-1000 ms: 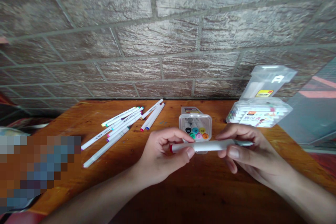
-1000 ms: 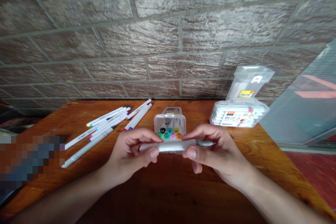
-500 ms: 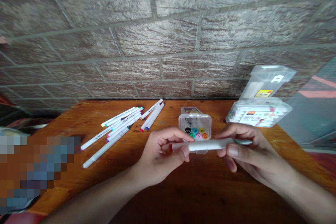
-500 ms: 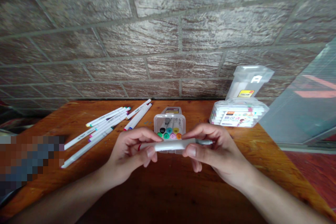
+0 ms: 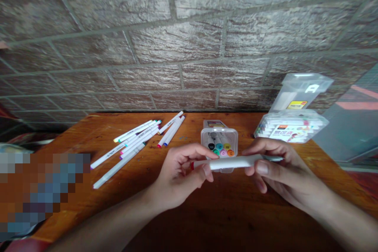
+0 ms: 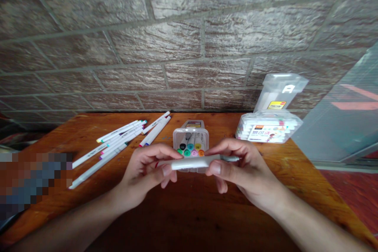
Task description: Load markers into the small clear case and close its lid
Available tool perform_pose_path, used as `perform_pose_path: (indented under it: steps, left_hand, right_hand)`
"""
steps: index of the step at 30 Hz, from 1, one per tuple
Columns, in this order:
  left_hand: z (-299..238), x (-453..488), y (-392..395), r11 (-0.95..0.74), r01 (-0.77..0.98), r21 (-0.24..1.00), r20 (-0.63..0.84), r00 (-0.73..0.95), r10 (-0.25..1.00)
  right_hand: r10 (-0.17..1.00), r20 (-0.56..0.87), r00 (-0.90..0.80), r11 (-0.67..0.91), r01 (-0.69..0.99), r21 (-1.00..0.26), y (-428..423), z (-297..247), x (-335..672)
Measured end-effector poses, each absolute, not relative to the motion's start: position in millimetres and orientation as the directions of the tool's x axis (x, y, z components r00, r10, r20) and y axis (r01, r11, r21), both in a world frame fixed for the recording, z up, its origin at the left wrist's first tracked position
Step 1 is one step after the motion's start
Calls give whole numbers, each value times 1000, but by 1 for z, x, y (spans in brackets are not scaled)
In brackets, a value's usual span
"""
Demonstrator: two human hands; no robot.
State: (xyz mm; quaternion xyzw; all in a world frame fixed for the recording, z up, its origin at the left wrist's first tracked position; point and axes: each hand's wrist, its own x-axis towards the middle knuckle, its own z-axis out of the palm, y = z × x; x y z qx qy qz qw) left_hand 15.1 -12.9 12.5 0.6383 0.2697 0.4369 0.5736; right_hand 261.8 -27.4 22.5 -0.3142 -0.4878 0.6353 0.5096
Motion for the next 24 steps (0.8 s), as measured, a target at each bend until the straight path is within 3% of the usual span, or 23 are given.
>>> perform_pose_path:
  steps: [11,24]
  left_hand:
    - [8,17,-12,-131,-309,942,272,474,837]
    - [4,14,-12,-119,-364,924,314,541,780]
  right_hand:
    - [958,81,-274,-41,-411,-911,-27,23,262]
    - [961,37,-276,-106,-486,-867,-26,25,262]
